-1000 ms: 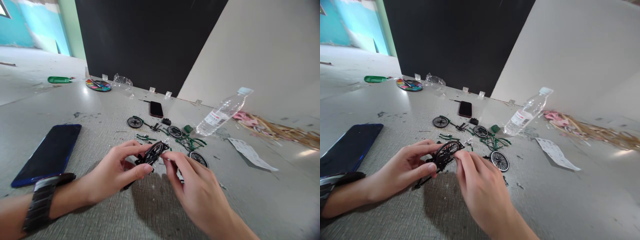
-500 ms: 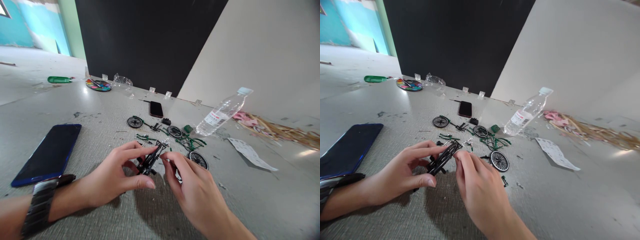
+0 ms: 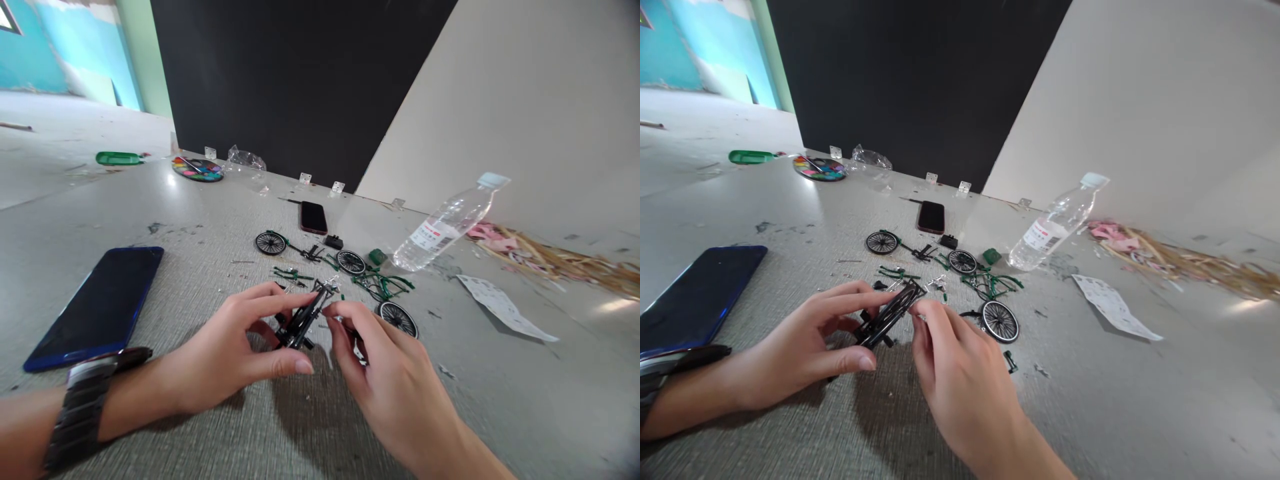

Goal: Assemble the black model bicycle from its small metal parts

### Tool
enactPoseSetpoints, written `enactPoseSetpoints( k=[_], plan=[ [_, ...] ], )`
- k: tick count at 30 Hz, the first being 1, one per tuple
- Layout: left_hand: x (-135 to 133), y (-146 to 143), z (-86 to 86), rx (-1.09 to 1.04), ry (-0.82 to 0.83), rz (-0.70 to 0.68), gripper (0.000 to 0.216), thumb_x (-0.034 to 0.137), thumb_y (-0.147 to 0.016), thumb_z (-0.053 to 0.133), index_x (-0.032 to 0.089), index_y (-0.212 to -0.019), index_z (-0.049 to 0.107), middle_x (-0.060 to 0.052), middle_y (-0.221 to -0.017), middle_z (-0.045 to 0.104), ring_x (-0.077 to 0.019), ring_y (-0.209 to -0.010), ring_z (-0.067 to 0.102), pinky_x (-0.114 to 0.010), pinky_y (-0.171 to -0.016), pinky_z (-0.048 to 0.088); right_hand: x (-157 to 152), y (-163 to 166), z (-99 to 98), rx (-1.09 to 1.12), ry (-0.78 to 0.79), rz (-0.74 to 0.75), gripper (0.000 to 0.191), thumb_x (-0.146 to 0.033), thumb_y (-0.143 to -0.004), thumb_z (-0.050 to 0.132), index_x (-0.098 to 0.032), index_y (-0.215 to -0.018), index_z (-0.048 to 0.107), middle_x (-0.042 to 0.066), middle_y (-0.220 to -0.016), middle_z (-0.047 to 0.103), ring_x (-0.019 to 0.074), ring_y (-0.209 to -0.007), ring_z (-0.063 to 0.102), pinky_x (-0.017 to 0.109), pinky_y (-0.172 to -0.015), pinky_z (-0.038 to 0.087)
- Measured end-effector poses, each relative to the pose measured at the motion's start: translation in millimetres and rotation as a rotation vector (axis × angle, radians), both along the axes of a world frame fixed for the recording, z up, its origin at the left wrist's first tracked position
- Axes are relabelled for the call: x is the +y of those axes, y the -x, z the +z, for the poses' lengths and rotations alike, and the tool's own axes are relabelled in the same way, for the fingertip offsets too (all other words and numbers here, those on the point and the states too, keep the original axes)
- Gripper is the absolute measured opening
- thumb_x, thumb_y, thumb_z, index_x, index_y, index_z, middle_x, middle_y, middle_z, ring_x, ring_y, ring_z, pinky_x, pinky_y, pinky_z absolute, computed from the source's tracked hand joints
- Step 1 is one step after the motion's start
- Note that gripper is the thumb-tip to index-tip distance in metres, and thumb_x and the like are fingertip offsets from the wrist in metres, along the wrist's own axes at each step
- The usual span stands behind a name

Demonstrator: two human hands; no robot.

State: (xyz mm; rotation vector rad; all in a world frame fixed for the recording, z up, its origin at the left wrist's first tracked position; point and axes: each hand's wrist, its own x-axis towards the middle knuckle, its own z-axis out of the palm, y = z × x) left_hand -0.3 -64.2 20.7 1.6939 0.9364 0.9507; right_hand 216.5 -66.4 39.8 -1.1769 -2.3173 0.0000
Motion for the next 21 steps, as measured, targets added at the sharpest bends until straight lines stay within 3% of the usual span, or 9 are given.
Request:
enactPoseSetpoints(
  k=[17,21],
  plan=[
    [0.4,0.6,-0.3,0.028,-0.032,0.010,0.057,0.041,-0.081,0.076,0.031,-0.135,0.060,-0.004,-0.106,0.059,-0.0195,-0.094,0.061,-0.030,-0.079,0.058,2.2,0.7,1.9,-0.001,0.146,-0.035,0.020,-0.029,-0.104,0.036,-0.021,-0.104,0.054,0.002,-0.074,0.068,0.0187,-0.061,0.066,0.030,-0.055,0.048],
    [0.0,0.8,0.7,0.044,-0.041,-0.005,0.053,0.041,-0.083,0.075,0.032,-0.134,0.061,-0.004,-0.106,0.060,-0.0194,-0.095,0.062,-0.029,-0.080,0.057,2.5,0.3,1.6,0.023,0.187,-0.045,0.015,-0.033,-0.102,0.041,-0.022,-0.099,0.050,0.001,-0.076,0.066,0.0174,-0.060,0.063,0.029,-0.053,0.046]
  ],
)
